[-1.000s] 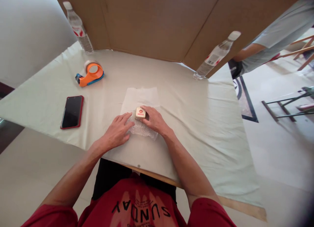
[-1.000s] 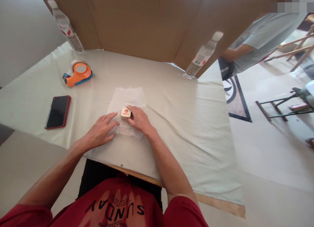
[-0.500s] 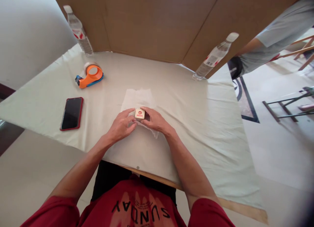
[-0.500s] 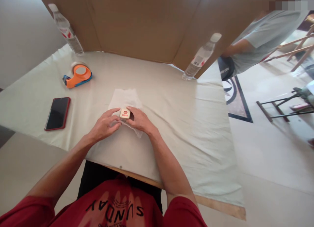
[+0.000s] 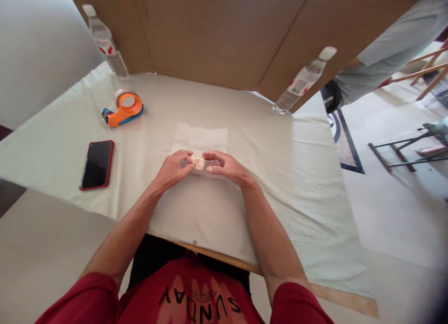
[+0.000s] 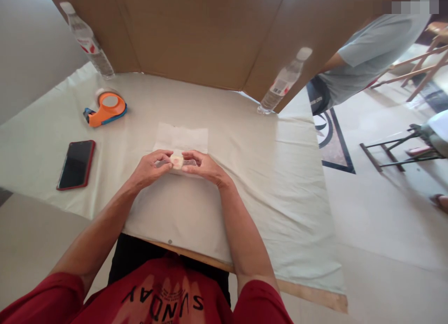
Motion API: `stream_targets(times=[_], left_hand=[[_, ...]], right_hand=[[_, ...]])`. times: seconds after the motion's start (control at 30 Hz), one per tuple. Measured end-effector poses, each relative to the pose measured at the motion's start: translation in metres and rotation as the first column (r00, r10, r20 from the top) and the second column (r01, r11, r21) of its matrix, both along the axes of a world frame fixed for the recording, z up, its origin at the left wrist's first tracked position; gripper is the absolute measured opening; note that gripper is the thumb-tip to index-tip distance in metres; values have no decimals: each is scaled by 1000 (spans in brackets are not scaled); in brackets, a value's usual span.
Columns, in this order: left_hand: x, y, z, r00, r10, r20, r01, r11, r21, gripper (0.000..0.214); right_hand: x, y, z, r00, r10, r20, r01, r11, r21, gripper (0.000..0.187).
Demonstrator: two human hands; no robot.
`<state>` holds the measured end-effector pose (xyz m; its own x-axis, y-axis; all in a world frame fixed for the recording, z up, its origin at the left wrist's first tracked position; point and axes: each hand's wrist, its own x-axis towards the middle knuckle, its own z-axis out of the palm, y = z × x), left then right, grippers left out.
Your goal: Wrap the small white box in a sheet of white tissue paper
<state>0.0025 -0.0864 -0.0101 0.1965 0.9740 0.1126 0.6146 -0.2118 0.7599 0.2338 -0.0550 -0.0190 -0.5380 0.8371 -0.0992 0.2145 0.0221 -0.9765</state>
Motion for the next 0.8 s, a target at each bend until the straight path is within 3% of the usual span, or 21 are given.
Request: stream_targets(times=[0.13,0.37,0.8], left_hand=[[1,2,-3,995,-3,96,5,1000,-26,16],[0,4,-6,980,-20,197,30,998,-46,18],[3,3,-4,977,-2,215,15,998,-60,22]], right_hand=[[-9,1,-7,993,-116,17,116,993,20,38],[-18,0,-10,976,-187,-111,183,982,-49,28],[-16,-1,-9,974,-179,-139,166,981,-98,33]])
